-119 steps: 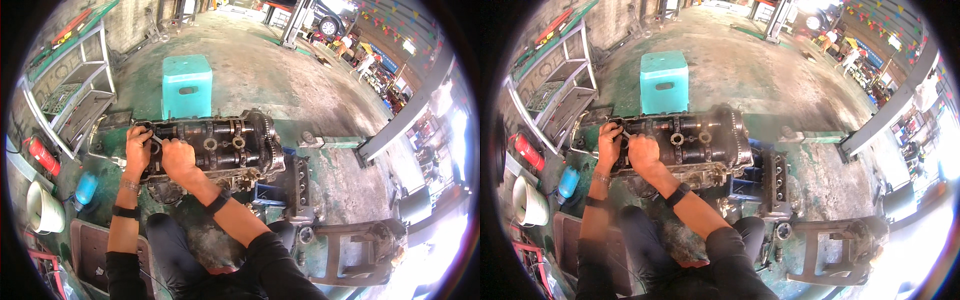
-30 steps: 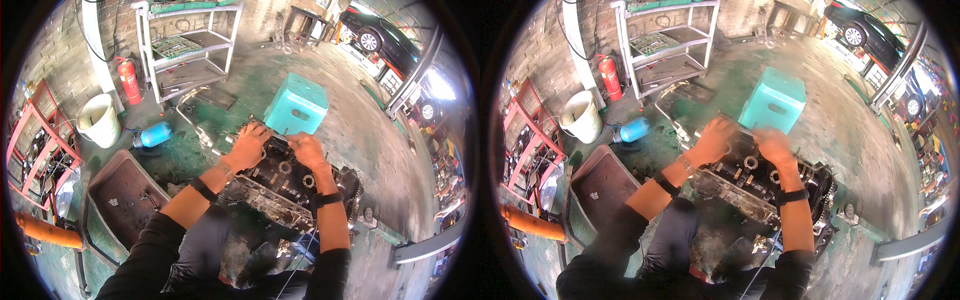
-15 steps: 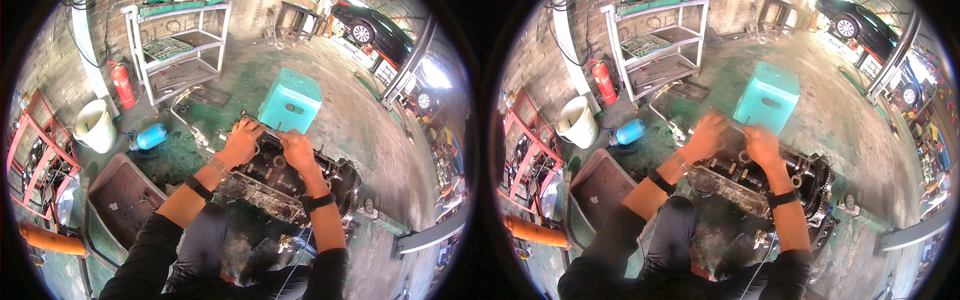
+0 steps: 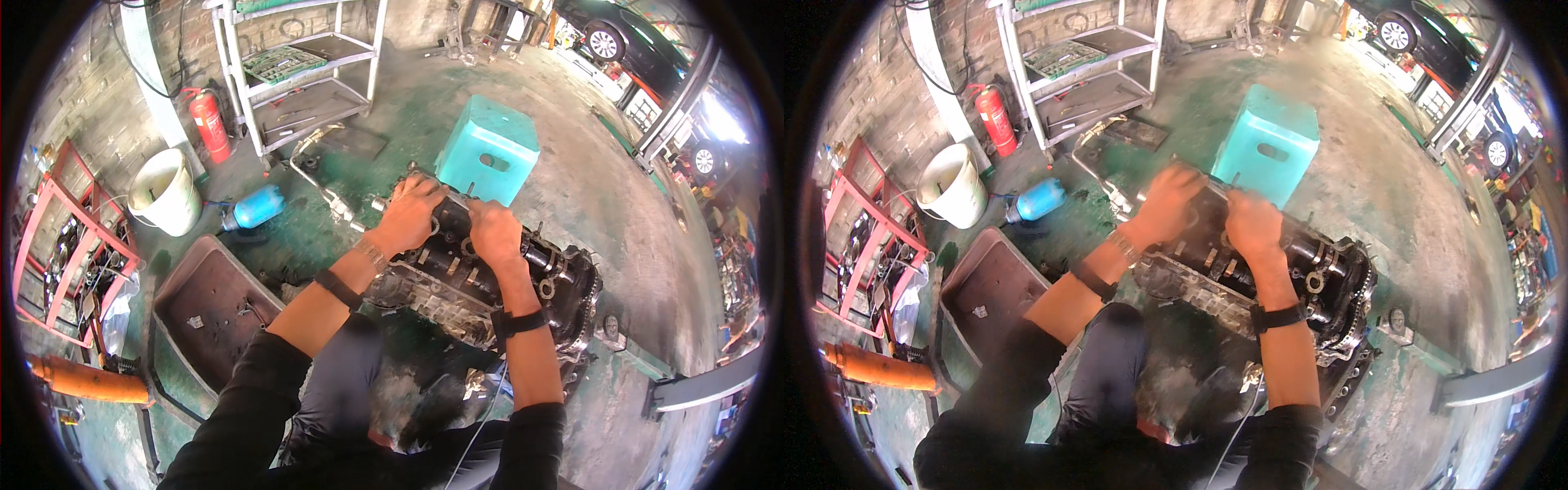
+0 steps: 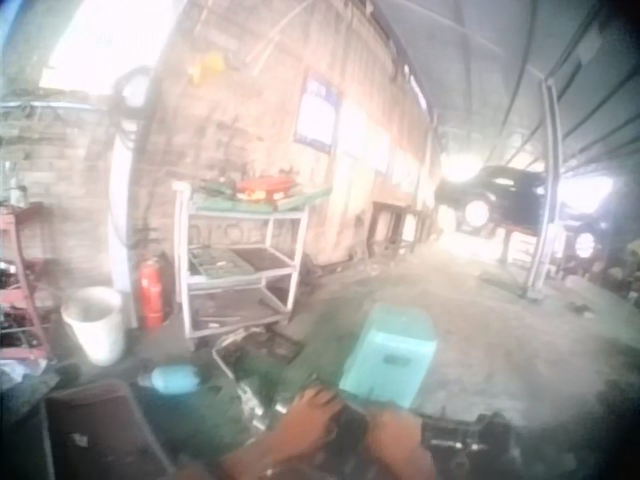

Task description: The person uses a wrench to tighten bolts on an engine block placed on a stand. They repeatedly reposition the wrench and apply torque to fasteners on the top surface of the engine.

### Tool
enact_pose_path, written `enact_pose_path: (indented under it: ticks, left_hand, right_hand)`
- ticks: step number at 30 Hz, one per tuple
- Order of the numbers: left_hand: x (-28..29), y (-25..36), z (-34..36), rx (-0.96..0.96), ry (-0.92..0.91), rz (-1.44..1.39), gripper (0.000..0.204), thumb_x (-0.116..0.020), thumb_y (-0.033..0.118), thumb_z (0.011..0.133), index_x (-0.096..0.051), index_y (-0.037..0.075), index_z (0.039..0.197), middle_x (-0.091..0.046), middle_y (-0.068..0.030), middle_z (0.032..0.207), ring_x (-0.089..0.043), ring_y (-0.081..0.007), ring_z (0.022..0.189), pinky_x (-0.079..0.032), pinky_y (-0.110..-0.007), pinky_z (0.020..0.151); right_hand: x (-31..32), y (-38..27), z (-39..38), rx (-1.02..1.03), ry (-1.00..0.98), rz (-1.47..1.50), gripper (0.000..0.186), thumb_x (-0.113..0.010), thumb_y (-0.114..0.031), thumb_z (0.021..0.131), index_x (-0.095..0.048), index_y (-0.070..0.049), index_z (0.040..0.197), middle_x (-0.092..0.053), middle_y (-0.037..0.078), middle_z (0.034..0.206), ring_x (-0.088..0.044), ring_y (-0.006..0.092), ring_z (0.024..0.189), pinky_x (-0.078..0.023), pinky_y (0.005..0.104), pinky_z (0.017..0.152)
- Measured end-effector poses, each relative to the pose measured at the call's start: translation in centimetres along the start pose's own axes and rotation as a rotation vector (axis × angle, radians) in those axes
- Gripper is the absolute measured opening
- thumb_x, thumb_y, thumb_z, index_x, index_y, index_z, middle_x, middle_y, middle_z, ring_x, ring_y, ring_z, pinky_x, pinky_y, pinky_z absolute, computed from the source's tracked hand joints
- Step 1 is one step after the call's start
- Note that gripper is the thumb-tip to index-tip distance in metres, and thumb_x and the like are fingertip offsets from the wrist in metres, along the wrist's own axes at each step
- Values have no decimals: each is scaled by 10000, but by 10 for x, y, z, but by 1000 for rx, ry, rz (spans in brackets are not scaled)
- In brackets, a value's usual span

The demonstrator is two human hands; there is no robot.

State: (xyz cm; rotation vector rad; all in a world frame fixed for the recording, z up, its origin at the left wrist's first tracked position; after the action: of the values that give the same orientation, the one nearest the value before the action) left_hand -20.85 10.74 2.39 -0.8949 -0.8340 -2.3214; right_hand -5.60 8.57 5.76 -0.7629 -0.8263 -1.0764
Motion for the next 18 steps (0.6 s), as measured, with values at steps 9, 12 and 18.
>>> enact_pose_path:
  ticks: [9,12,18]
  left_hand:
    - [4,5,-2,-24,64,35,547,-671,30,727,-589,39,1268,-546,-107,1242,-436,-328,1233,-351,-497,1051]
    - [4,0,-5,-25,73,63,539,-680,56,715,-597,38,1247,-552,-109,1238,-448,-332,1220,-372,-489,1029]
    - [-1,0,3,-168,118,92,530,-678,71,663,-621,1,1185,-609,-176,1166,-534,-396,1097,-418,-474,976]
  right_hand:
    - [3,-3,2,-106,-68,-4,178,-633,-143,877,-739,-142,1020,-683,180,916,-671,388,840,-540,468,746]
    - [4,-6,3,-118,-68,-49,179,-623,-131,864,-738,-141,1001,-693,164,913,-677,377,840,-546,465,732]
    - [-17,4,1,-169,-209,-136,166,-638,-162,775,-723,-133,915,-710,136,818,-714,298,790,-574,439,694]
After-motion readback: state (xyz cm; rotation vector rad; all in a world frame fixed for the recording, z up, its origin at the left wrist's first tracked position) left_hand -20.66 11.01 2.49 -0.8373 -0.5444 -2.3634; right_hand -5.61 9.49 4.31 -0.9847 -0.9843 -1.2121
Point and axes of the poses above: each hand's wrist, its own z-axis towards the middle knuckle, its own x-axis out of the back of the hand, y = z × x, the point moved 6 cm from there along z, towards the middle knuckle
